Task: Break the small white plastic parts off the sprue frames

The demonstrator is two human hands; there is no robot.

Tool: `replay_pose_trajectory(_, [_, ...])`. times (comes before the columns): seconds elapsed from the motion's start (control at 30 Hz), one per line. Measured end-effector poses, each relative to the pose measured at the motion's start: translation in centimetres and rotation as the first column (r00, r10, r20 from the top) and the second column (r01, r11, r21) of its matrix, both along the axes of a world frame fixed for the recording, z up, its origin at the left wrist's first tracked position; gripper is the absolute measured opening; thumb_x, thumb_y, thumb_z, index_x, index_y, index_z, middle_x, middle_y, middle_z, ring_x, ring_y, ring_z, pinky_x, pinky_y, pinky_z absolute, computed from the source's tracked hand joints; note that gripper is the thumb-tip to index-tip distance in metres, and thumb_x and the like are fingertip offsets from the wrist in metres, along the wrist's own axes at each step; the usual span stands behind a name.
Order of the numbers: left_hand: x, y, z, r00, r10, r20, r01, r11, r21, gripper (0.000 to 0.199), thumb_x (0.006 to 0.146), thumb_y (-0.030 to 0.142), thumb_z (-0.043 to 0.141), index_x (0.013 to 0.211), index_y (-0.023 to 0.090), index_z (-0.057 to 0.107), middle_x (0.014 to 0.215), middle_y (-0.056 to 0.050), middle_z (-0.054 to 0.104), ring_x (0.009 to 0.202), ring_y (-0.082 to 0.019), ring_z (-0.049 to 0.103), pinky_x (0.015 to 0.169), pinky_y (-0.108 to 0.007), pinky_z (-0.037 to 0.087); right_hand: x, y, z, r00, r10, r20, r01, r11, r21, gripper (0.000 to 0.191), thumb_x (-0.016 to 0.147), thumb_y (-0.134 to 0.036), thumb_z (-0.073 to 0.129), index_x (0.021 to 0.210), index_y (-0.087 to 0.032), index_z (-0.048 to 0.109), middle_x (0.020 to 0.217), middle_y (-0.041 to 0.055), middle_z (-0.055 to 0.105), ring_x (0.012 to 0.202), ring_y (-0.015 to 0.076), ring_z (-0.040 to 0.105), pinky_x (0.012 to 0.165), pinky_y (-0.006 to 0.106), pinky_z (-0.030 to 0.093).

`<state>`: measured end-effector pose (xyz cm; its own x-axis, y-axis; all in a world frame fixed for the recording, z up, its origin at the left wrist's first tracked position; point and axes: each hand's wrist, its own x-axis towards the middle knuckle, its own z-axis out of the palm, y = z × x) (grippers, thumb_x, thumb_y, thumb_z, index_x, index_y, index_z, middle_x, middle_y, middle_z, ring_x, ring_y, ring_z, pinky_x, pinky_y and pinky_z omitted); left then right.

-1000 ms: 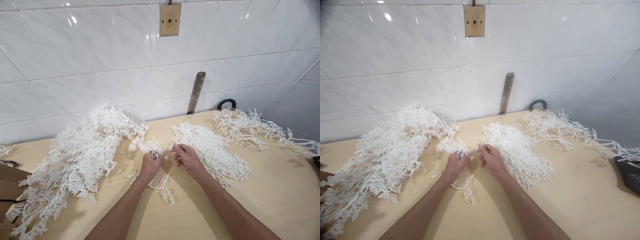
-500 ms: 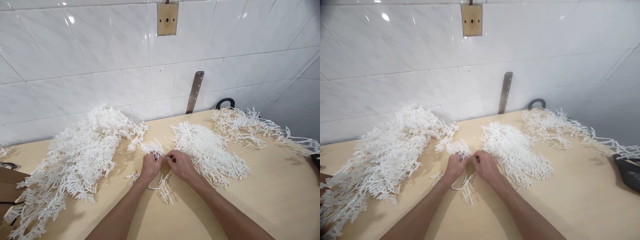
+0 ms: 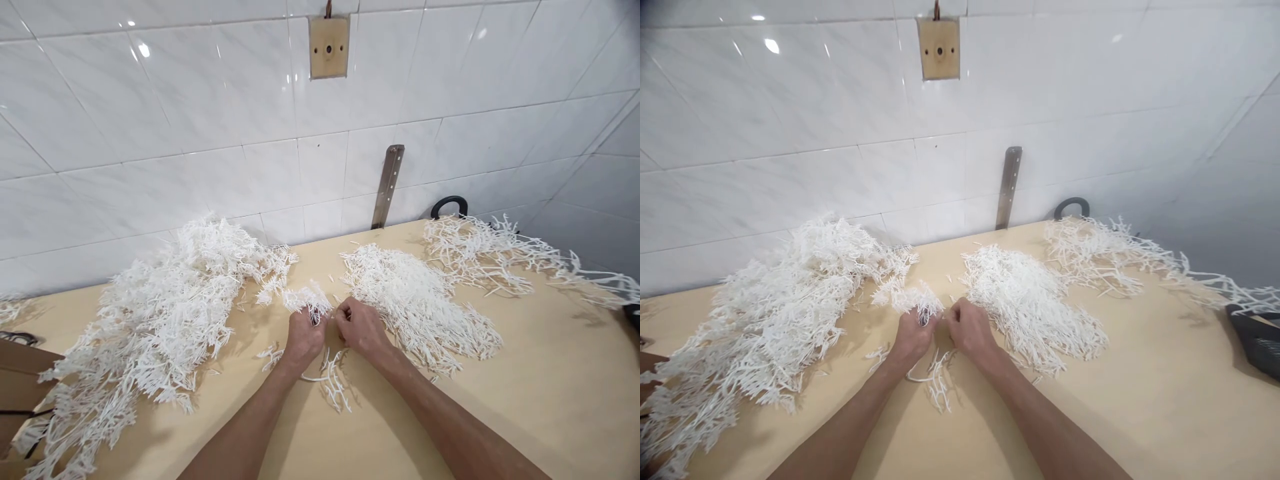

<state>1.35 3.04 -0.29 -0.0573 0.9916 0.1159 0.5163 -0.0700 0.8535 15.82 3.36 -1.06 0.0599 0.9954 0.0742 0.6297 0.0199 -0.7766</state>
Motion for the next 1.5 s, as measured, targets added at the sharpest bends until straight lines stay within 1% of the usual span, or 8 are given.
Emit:
replay_pose_trajectory(0.2, [-0.2, 0.3, -0.2, 0.972, -0.019, 0.235, 0.030, 0.999, -0.044, 0.023, 0.077, 0.036, 0.066, 0.078, 0.013, 0.066, 0.073, -0.004, 0.068, 0.071, -0.019, 0.062, 0.068, -0.029, 0.046, 2.2, 1.0, 0.4, 0.852, -0.123, -0.508, 0.086, 0.992, -0.096, 0.012, 0.079, -0.031, 0.065, 0.078, -0.019, 0.061, 0.051, -0.0020, 0.062, 0.041, 0.0145, 0.058, 0.045, 0.027, 0.048])
replay_pose_trajectory(0.37, [-0.4, 0.3, 0.3, 0.956, -0.036, 0.291, 0.080, 0.987, -0.140, 0.022, 0.069, 0.032, 0.072, 0.069, 0.016, 0.057, 0.057, 0.004, 0.054, 0.053, -0.011, 0.050, 0.056, -0.024, 0.040, 5.3, 2.1, 2.3, 0.386, -0.077, -0.919, 0.116, 0.993, -0.035, 0.029, 0.068, -0.040, 0.080, 0.079, -0.020, 0.061, 0.076, 0.0016, 0.068, 0.048, 0.0080, 0.049, 0.040, 0.021, 0.042])
replay_pose_trajectory(0.47, [-0.6, 0.1, 1.0, 0.926, -0.055, 0.374, 0.126, 0.977, -0.169, 0.023, 0.069, 0.033, 0.072, 0.071, 0.017, 0.056, 0.055, 0.005, 0.050, 0.050, -0.010, 0.047, 0.051, -0.023, 0.038, 6.4, 2.4, 3.2, 0.223, -0.083, -0.971, 0.061, 0.996, -0.071, 0.034, 0.071, -0.049, 0.077, 0.082, -0.021, 0.062, 0.074, 0.0010, 0.066, 0.045, 0.0067, 0.041, 0.036, 0.020, 0.037])
replay_pose_trajectory(0.53, [-0.8, 0.1, 1.3, 0.901, -0.078, 0.426, 0.172, 0.967, -0.188, 0.022, 0.069, 0.033, 0.072, 0.074, 0.016, 0.058, 0.056, 0.004, 0.053, 0.050, -0.010, 0.048, 0.049, -0.022, 0.037, 6.1, 2.2, 3.0, 0.269, -0.088, -0.959, 0.024, 0.996, -0.085, 0.034, 0.074, -0.051, 0.074, 0.083, -0.021, 0.062, 0.069, 0.0001, 0.063, 0.045, 0.0072, 0.041, 0.036, 0.020, 0.035])
replay_pose_trajectory(0.73, [-1.1, 0.3, 1.7, 0.869, -0.060, 0.491, 0.219, 0.937, -0.274, 0.025, 0.068, 0.036, 0.073, 0.075, 0.014, 0.063, 0.050, 0.003, 0.053, 0.046, -0.010, 0.047, 0.045, -0.021, 0.032, 2.7, 0.8, 0.8, 0.728, 0.063, -0.683, -0.092, 0.996, -0.006, 0.037, 0.077, -0.054, 0.073, 0.083, -0.018, 0.065, 0.063, -0.0008, 0.061, 0.047, 0.0105, 0.052, 0.043, 0.023, 0.044])
replay_pose_trajectory(0.83, [-1.0, 0.2, 1.7, 0.864, -0.043, 0.501, 0.205, 0.940, -0.273, 0.030, 0.066, 0.040, 0.077, 0.071, 0.015, 0.061, 0.049, 0.004, 0.052, 0.045, -0.009, 0.046, 0.045, -0.021, 0.033, 1.7, 0.2, 0.3, 0.829, 0.139, -0.542, -0.164, 0.986, 0.001, 0.037, 0.080, -0.055, 0.069, 0.090, -0.019, 0.066, 0.066, -0.0022, 0.061, 0.045, 0.0103, 0.054, 0.042, 0.023, 0.046])
replay_pose_trajectory(1.03, [-1.3, 0.3, 2.0, 0.847, -0.107, 0.521, 0.294, 0.910, -0.291, 0.033, 0.065, 0.042, 0.078, 0.068, 0.015, 0.058, 0.047, 0.004, 0.052, 0.043, -0.008, 0.043, 0.043, -0.021, 0.029, 1.5, -0.2, 0.5, 0.844, 0.203, -0.497, -0.256, 0.966, -0.040, 0.032, 0.083, -0.050, 0.066, 0.087, -0.019, 0.065, 0.059, -0.0044, 0.058, 0.042, 0.0109, 0.056, 0.042, 0.023, 0.048])
replay_pose_trajectory(1.5, [-2.8, 1.0, 1.4, 0.687, -0.224, 0.691, 0.497, 0.839, -0.222, 0.026, 0.066, 0.028, 0.075, 0.085, 0.015, 0.065, 0.053, 0.006, 0.045, 0.043, -0.005, 0.032, 0.041, -0.022, 0.012, 1.6, -0.2, 0.9, 0.898, 0.081, -0.433, -0.077, 0.997, 0.027, 0.026, 0.083, -0.045, 0.062, 0.076, -0.019, 0.062, 0.056, -0.0036, 0.052, 0.045, 0.0096, 0.041, 0.042, 0.022, 0.032])
